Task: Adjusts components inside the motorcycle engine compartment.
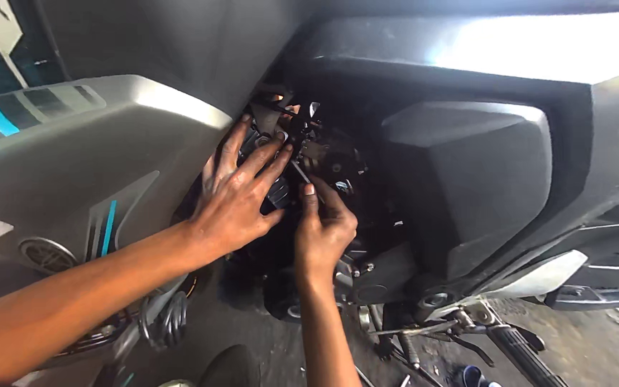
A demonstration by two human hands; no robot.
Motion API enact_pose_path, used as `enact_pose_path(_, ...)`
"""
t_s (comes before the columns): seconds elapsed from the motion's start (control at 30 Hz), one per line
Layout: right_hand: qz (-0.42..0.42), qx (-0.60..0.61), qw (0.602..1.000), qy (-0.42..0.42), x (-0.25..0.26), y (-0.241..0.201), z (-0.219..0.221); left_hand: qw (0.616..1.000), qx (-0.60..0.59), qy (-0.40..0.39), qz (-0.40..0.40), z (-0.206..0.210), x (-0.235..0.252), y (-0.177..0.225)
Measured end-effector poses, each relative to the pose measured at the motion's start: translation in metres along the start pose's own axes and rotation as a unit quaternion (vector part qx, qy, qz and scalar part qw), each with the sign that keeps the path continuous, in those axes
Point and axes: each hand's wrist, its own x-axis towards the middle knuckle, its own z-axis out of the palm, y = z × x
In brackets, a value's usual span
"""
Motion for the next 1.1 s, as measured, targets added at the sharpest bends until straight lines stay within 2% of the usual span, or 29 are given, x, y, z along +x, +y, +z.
enact_pose_path(0.13,-0.016,-0.036,0.999,-0.013,0.001,0.005,0.007,1.0,0.012,0.001,0.001,-0.001,0.004,0.001)
enact_pose_path(0.27,0.042,-0.015,0.999,0.02,0.003,0.009,0.014,1.0,-0.005,-0.013,-0.011,-0.004,0.008,0.003)
enact_pose_path(0.43,0.029,-0.015,0.998,0.058,0.005,0.009,0.018,0.995,0.005,-0.092,-0.026,-0.013,0.015,0.003)
enact_pose_path(0.53,0.024,-0.033,0.998,0.051,0.005,0.008,0.019,0.995,0.001,-0.094,-0.018,-0.014,0.016,0.002)
enact_pose_path(0.67,-0.029,-0.054,0.993,0.097,0.001,0.016,0.027,0.994,0.0,-0.107,-0.015,-0.015,0.018,0.002)
enact_pose_path(0.8,-0.04,-0.038,0.99,0.129,0.0,0.019,0.032,0.992,-0.014,-0.123,-0.023,-0.017,0.019,0.002)
enact_pose_path(1.1,0.004,0.012,0.994,0.111,-0.002,0.016,0.033,0.991,-0.02,-0.129,-0.026,-0.017,0.02,0.002)
